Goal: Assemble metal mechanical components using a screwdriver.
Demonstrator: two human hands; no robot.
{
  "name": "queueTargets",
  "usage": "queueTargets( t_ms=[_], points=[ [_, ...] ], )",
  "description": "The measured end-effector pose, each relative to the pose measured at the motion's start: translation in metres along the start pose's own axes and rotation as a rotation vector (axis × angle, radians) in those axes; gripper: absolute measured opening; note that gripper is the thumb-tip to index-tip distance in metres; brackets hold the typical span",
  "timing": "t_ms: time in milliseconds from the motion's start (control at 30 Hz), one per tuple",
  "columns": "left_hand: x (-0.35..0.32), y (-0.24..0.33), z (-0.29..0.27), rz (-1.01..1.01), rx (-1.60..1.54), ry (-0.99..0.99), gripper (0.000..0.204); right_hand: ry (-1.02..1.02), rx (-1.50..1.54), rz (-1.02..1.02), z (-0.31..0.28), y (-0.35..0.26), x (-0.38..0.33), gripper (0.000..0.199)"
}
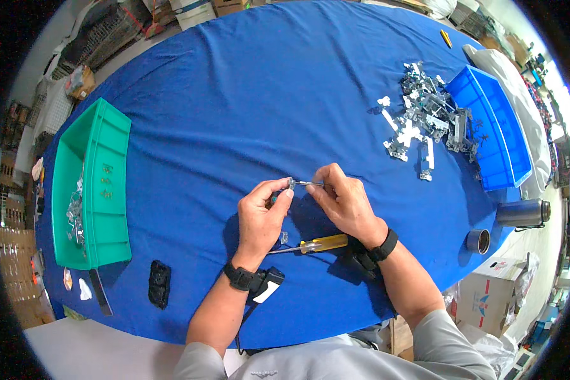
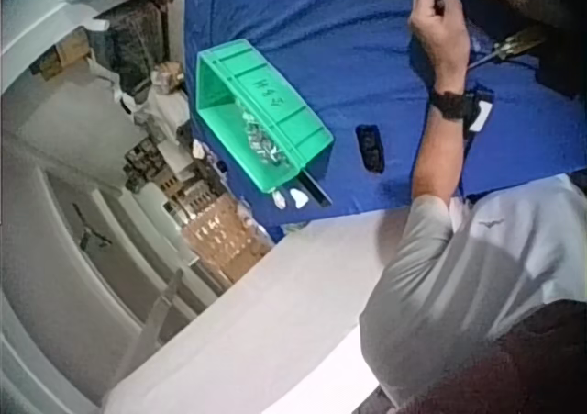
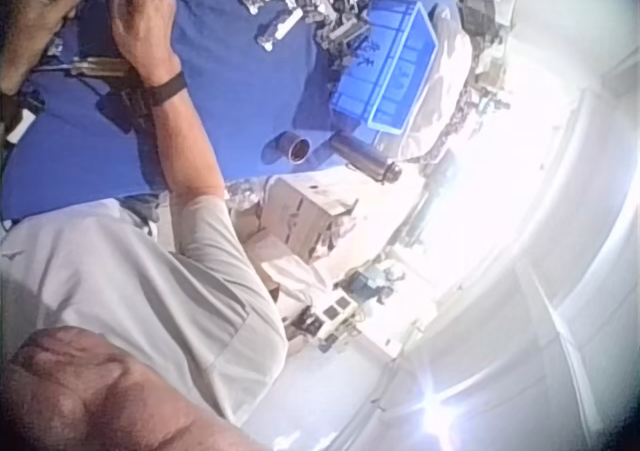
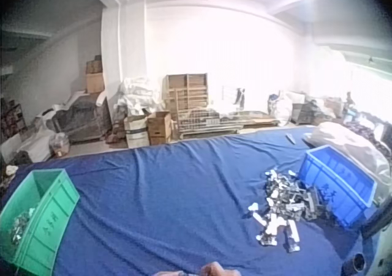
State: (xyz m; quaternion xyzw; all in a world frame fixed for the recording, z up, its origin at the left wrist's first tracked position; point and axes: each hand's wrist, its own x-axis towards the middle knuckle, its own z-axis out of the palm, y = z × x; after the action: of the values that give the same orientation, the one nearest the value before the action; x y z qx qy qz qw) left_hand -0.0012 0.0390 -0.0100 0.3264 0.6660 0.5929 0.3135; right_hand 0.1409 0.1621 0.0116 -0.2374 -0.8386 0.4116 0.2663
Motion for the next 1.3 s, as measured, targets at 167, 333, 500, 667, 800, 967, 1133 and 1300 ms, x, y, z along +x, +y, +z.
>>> queueTargets(
  t_ms=[167,333,500,667,800,967,1133,1300],
  points=[
    [0.001,-0.001,-0.001,0.033,0.05,-0.017,0.023,0.022,-0.159,-0.137,0.003,0.017,-0.002,0.02],
    [0.0,-0.002,-0.002,-0.014,0.01,0.004,0.023,0.012,-0.05,-0.022,0.001,-0.002,0.0,0.018],
    [0.0,0.001,0.0,-0.015,0.011,-0.006,0.023,0.043,-0.06,-0.122,0.002,0.006,0.001,0.022],
    [0.001,-0.002,0.0,0.053,0.029,0.009,0.022,0.05,-0.204,-0.131,0.005,0.012,-0.001,0.031],
    [0.001,-0.003,-0.001,0.024,0.024,0.009,0.023,0.051,-0.206,-0.099,0.007,0.012,-0.002,0.032],
    [0.0,-0.002,0.001,-0.01,-0.027,0.008,0.023,0.05,-0.067,-0.067,0.004,-0.002,0.002,0.032],
    [0.001,-0.001,0.0,0.018,-0.009,-0.002,0.023,0.001,-0.211,-0.129,0.003,0.014,-0.002,0.026],
    [0.0,0.0,0.001,0.016,-0.034,0.001,0.024,0.034,-0.081,-0.073,0.005,0.007,0.0,0.023]
  ],
)
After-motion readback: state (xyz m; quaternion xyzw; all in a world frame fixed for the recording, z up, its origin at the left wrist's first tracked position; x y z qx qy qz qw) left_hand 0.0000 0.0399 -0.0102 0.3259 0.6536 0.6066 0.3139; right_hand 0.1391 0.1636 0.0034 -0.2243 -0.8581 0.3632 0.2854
